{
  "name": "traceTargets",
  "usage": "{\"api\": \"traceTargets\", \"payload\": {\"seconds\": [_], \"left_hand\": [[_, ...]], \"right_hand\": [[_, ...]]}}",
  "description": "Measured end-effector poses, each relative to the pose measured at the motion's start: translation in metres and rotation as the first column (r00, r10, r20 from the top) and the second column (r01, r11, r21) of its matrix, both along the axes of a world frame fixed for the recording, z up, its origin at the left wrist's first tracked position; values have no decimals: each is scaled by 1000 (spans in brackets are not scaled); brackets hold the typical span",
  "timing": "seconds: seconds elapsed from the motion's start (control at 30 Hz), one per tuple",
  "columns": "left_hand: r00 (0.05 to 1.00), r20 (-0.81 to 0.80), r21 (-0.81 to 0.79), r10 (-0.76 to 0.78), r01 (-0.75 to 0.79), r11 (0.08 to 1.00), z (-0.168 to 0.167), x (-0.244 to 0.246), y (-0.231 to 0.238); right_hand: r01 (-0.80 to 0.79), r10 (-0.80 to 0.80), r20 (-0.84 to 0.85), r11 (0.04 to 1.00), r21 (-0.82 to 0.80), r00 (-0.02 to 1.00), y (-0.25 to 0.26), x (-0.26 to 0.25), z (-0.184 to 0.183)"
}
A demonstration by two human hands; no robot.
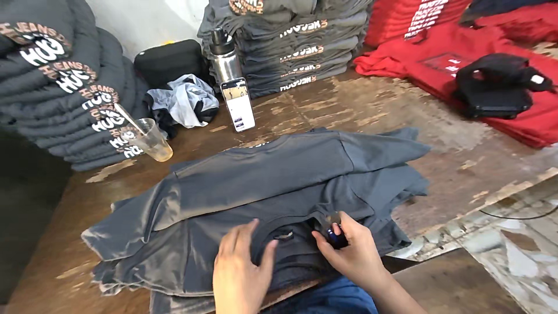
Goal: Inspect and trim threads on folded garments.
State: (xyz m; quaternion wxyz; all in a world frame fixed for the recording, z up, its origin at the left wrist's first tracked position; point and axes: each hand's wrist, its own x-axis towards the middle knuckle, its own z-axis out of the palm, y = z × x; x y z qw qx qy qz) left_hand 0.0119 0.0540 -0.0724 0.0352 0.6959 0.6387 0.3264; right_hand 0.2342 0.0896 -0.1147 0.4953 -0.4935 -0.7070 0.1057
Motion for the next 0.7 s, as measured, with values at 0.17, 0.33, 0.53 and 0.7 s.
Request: {"api": "traceTargets", "payload": {"seconds": [0.17, 0.33, 0.53, 0.7], "left_hand": [[995, -67, -234, 77, -91, 968, 4, -26, -29], [990, -128, -434, 54, -105, 895, 26, -14, -41], [989, -148, -601, 11, -98, 794, 45, -13, -34], [975, -142, -353, 170, -211, 912, 32, -4, -31]], "right_hand": [[-61, 52, 48, 975, 215, 997, -5, 22, 15], [-325, 296, 275, 943, 66, 915, -12, 14, 15], [-330, 360, 238, 931, -158, 902, -17, 16, 17], [-338, 349, 280, 937, -87, 894, -18, 24, 5]]}}
